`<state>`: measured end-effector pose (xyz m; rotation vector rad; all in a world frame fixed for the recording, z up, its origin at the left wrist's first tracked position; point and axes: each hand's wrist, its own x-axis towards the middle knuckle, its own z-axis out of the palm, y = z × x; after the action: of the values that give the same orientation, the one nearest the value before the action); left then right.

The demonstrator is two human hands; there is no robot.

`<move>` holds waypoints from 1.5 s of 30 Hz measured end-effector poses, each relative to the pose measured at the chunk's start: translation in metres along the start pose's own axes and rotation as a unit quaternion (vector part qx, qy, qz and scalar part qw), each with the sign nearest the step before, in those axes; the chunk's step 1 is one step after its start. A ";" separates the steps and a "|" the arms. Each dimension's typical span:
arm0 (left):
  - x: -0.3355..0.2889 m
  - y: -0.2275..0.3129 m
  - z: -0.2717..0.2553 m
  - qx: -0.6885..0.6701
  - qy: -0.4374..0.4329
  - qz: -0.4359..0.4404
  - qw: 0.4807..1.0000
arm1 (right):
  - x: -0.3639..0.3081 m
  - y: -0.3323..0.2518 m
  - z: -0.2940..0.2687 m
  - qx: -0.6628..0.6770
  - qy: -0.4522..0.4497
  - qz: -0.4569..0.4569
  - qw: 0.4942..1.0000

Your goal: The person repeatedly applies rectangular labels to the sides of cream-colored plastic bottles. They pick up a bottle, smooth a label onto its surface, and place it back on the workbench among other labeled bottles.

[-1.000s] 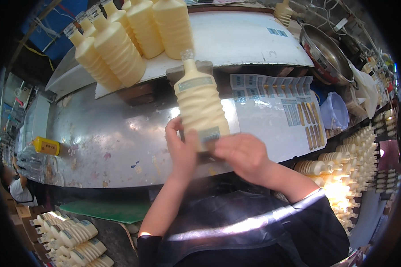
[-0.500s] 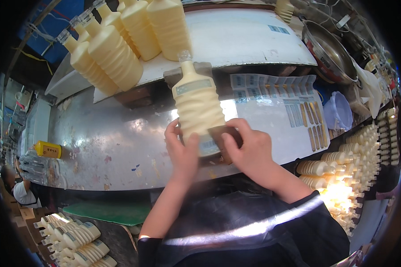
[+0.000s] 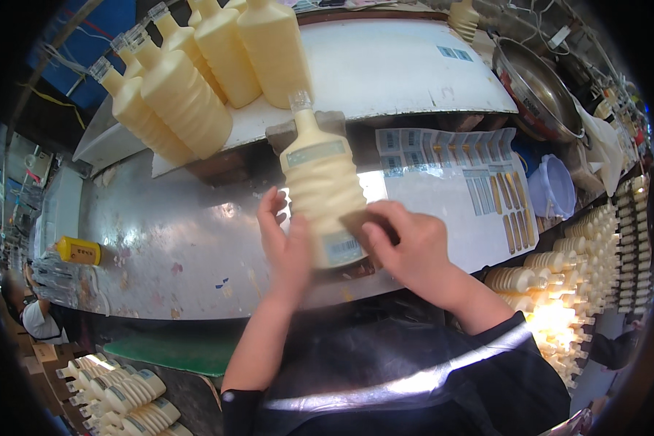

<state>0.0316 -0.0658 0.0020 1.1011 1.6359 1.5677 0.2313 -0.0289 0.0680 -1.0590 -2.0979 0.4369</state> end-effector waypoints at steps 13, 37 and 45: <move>0.088 0.031 0.009 -0.299 -0.103 -0.186 0.930 | 0.070 0.001 0.017 0.137 0.064 0.037 0.988; 0.047 0.075 -0.041 -0.217 0.016 -0.103 0.971 | 0.025 -0.028 0.026 0.046 0.071 -0.417 0.905; -0.006 0.074 -0.057 -0.100 0.094 0.047 0.989 | 0.004 -0.027 -0.013 0.236 -0.009 -0.159 0.958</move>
<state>-0.0045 -0.1019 0.0808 0.9609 1.5217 1.9024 0.2244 -0.0424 0.0941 -0.4334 -1.9896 0.7388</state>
